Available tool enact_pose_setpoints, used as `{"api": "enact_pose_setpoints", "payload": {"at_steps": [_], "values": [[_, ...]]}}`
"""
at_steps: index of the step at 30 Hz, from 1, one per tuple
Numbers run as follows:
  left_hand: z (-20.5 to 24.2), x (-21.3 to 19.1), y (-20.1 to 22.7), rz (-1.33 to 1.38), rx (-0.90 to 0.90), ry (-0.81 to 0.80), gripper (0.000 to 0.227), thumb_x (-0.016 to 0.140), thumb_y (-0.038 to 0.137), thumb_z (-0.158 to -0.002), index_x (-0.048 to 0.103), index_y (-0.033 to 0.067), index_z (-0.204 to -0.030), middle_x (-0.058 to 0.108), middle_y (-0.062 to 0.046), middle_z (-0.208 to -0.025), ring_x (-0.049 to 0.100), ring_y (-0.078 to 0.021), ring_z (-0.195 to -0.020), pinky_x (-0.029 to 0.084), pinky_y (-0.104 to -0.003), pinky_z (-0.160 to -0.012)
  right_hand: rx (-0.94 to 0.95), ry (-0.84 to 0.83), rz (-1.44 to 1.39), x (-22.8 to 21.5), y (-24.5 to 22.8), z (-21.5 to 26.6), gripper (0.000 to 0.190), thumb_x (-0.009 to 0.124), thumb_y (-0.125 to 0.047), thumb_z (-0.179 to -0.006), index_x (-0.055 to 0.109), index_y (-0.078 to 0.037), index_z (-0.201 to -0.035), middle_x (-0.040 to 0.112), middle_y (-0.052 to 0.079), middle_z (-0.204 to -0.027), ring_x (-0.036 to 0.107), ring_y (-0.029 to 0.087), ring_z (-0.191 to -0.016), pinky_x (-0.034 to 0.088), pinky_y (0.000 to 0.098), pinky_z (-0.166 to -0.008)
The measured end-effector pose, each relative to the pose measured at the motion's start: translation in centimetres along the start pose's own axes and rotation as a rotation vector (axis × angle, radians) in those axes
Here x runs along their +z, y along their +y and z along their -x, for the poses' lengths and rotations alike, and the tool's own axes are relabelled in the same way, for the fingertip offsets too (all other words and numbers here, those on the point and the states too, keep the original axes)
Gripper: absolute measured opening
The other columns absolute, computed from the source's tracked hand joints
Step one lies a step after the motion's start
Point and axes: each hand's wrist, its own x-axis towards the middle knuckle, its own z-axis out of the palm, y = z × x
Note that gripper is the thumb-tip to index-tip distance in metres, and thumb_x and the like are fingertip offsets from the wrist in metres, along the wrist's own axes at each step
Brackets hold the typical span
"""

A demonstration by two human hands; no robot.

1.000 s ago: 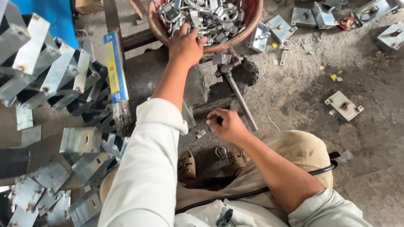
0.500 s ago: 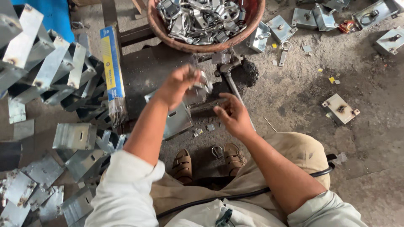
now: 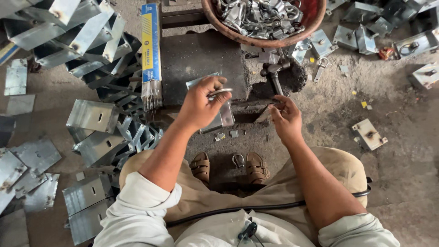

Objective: The person sits on the floor and repeatedly welds small metal hooks onto rectangular metal boxes using a handheld welding tool. They pick up a box, place a hook on it, weld it in place, and then move the finished unit aside to a pile on the floor.

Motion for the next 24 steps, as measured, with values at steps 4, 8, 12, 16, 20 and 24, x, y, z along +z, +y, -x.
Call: {"api": "enact_pose_setpoints", "payload": {"at_steps": [4, 8, 12, 16, 20, 24], "values": [[1.5, 1.6, 0.8, 0.042, 0.164, 0.082, 0.016, 0.072, 0.017, -0.1, 0.06, 0.006, -0.1, 0.074, -0.012, -0.114, 0.076, -0.0191, -0.095, 0.065, -0.027, -0.076, -0.049, -0.182, 0.061, 1.9, -3.8, 3.3, 0.068, 0.076, -0.011, -0.087, 0.043, -0.003, -0.146, 0.061, 0.002, -0.102, 0.059, 0.01, -0.078, 0.055, 0.0242, -0.062], [2.8, 2.4, 0.8, 0.169, 0.07, 0.091, 0.014, 0.069, 0.014, -0.102, 0.061, 0.0033, -0.107, 0.076, -0.008, -0.095, 0.077, -0.0163, -0.083, 0.062, -0.03, -0.068, -0.466, -0.162, 0.532, 6.3, -5.4, 5.9, 0.098, 0.093, -0.017, -0.072, 0.039, 0.0, -0.152, 0.061, 0.008, -0.1, 0.056, 0.015, -0.085, 0.05, 0.0316, -0.074], [2.1, 1.9, -0.2, 0.458, -0.122, 0.073, 0.013, 0.058, 0.014, -0.106, 0.057, 0.0015, -0.109, 0.07, -0.005, -0.087, 0.076, -0.0125, -0.074, 0.064, -0.027, -0.059, -0.328, -0.028, 0.578, 6.8, -5.0, 3.8, 0.093, 0.082, -0.012, -0.074, 0.041, -0.008, -0.157, 0.063, 0.006, -0.102, 0.059, 0.018, -0.089, 0.052, 0.0342, -0.08], [1.0, 0.1, -2.3, 0.316, -0.427, 0.213, 0.018, 0.058, 0.021, -0.105, 0.063, 0.0037, -0.106, 0.069, -0.001, -0.08, 0.076, -0.0123, -0.063, 0.055, -0.03, -0.047, -0.309, -0.018, 0.928, 4.8, -4.0, 1.9, 0.094, 0.091, -0.037, -0.078, 0.042, -0.006, -0.152, 0.063, 0.014, -0.113, 0.055, 0.029, -0.106, 0.046, 0.0454, -0.094], [-0.2, -1.0, -5.7, 0.169, -0.27, 0.33, 0.02, 0.068, 0.022, -0.1, 0.064, 0.002, -0.1, 0.071, -0.008, -0.081, 0.076, -0.0156, -0.066, 0.058, -0.029, -0.052, -0.05, 0.13, 1.147, 0.5, -1.7, -1.6, 0.089, 0.083, -0.038, -0.087, 0.037, -0.008, -0.157, 0.057, 0.022, -0.128, 0.052, 0.038, -0.117, 0.042, 0.053, -0.098], [-1.3, -0.1, -8.4, -0.018, -0.186, 0.355, 0.017, 0.073, 0.02, -0.097, 0.067, 0.0038, -0.098, 0.074, -0.012, -0.08, 0.076, -0.0219, -0.067, 0.056, -0.035, -0.057, 0.199, 0.216, 0.906, -2.0, 1.2, -3.2, 0.078, 0.082, -0.024, -0.083, 0.046, -0.013, -0.152, 0.067, 0.016, -0.117, 0.067, 0.031, -0.098, 0.053, 0.0442, -0.085]]}}
